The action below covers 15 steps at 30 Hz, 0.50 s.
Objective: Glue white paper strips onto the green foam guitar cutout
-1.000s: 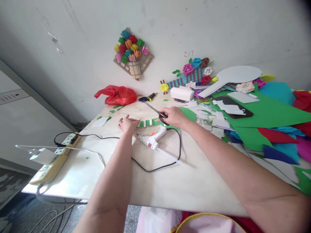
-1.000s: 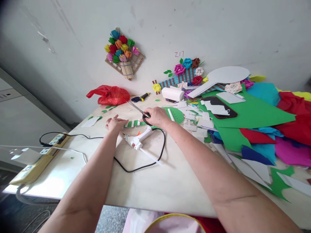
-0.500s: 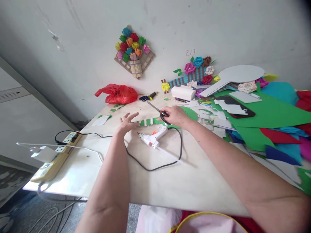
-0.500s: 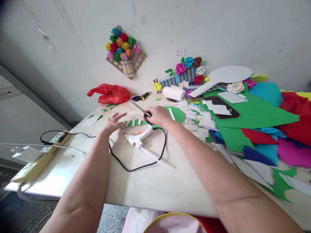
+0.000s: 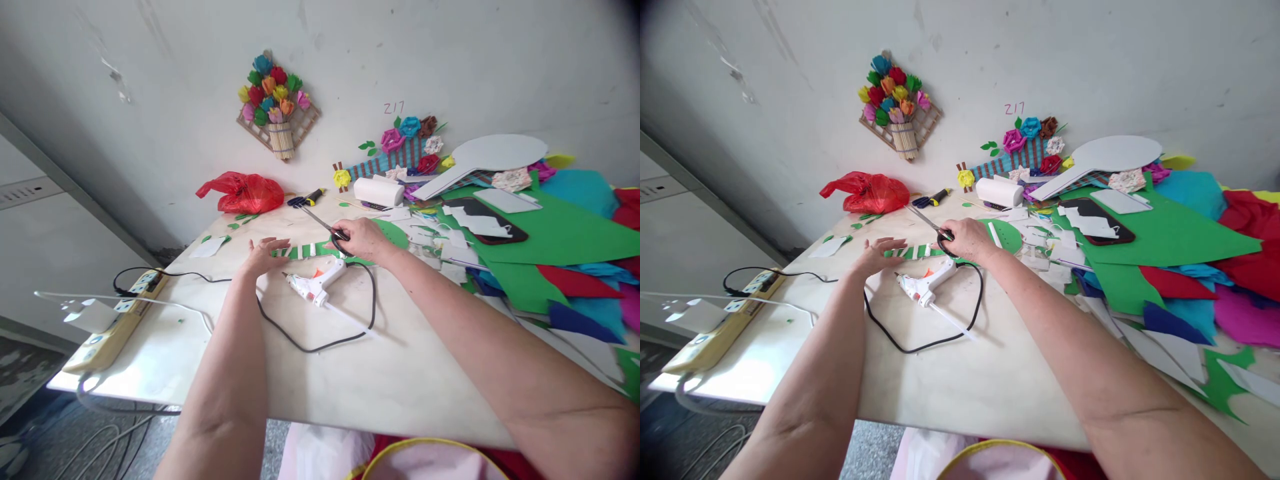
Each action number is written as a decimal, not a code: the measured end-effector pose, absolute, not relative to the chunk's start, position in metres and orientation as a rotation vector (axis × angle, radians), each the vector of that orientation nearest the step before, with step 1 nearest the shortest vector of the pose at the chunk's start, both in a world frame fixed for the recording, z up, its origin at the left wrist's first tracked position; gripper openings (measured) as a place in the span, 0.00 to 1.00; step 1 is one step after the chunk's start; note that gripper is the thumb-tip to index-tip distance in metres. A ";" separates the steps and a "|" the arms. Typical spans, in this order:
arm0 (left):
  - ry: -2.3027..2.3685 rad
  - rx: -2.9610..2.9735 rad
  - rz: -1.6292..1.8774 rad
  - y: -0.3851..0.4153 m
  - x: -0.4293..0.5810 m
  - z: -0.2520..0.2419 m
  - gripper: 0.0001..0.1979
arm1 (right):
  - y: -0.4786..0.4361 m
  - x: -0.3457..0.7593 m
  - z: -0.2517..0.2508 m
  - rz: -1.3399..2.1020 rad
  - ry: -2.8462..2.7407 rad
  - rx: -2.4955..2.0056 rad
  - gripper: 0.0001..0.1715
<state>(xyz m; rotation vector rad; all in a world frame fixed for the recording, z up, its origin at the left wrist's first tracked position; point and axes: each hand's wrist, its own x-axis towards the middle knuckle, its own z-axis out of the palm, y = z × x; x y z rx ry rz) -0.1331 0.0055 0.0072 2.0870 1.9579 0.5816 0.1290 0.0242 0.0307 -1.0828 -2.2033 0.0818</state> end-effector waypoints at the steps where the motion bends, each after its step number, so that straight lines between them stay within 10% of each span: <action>1: 1.951 2.094 0.601 0.006 -0.133 0.007 0.25 | 0.024 0.129 0.031 0.085 -2.201 -1.083 0.14; 15: 1.983 2.152 0.658 0.011 -0.140 -0.002 0.30 | 0.023 0.128 0.030 0.105 -2.191 -1.073 0.18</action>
